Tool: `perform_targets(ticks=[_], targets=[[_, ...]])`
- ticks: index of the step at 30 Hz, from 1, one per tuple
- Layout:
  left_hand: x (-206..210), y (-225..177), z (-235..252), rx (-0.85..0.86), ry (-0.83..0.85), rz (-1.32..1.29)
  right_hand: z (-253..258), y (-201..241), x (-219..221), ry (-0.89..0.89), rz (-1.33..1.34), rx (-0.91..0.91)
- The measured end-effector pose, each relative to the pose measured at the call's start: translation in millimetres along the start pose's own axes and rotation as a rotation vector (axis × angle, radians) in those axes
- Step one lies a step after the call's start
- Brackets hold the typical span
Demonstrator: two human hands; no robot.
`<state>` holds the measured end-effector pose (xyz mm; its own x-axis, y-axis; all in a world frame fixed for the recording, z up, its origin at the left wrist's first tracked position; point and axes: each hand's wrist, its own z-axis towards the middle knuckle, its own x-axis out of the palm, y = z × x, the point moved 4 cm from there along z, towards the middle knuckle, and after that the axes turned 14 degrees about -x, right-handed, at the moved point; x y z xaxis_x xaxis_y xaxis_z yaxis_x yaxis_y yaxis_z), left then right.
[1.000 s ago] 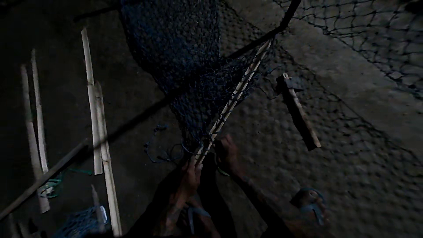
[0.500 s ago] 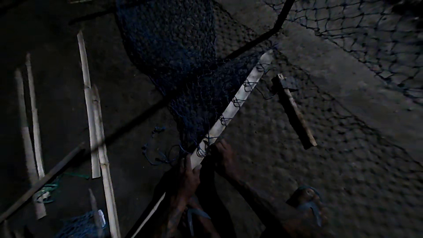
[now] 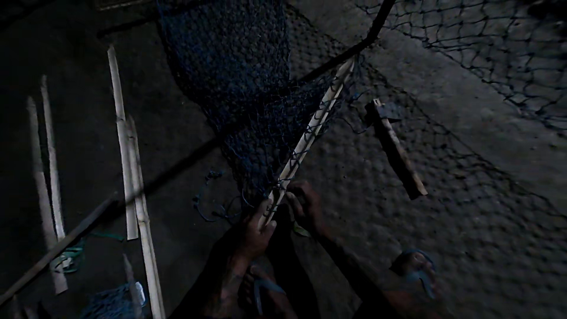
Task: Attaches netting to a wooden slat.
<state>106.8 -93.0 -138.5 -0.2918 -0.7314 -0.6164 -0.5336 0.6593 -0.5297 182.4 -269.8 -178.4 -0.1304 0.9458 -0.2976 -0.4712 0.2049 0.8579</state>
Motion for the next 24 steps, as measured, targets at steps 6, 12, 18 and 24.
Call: perform_targets(ticks=[6, 12, 18, 24], targets=[[9, 15, 3, 0.027, 0.217, -0.471, 22, -6, -17, -0.139, 0.107, 0.153], [8, 8, -1, 0.032, 0.310, -0.579, 37, -5, -15, -0.159, 0.230, 0.254], [10, 8, -2, 0.057, 0.301, -0.545, 41, -13, -19, -0.151, 0.185, 0.264], [11, 8, -1, 0.098, 0.215, -0.426, 45, -11, -23, -0.013, 0.004, 0.184]])
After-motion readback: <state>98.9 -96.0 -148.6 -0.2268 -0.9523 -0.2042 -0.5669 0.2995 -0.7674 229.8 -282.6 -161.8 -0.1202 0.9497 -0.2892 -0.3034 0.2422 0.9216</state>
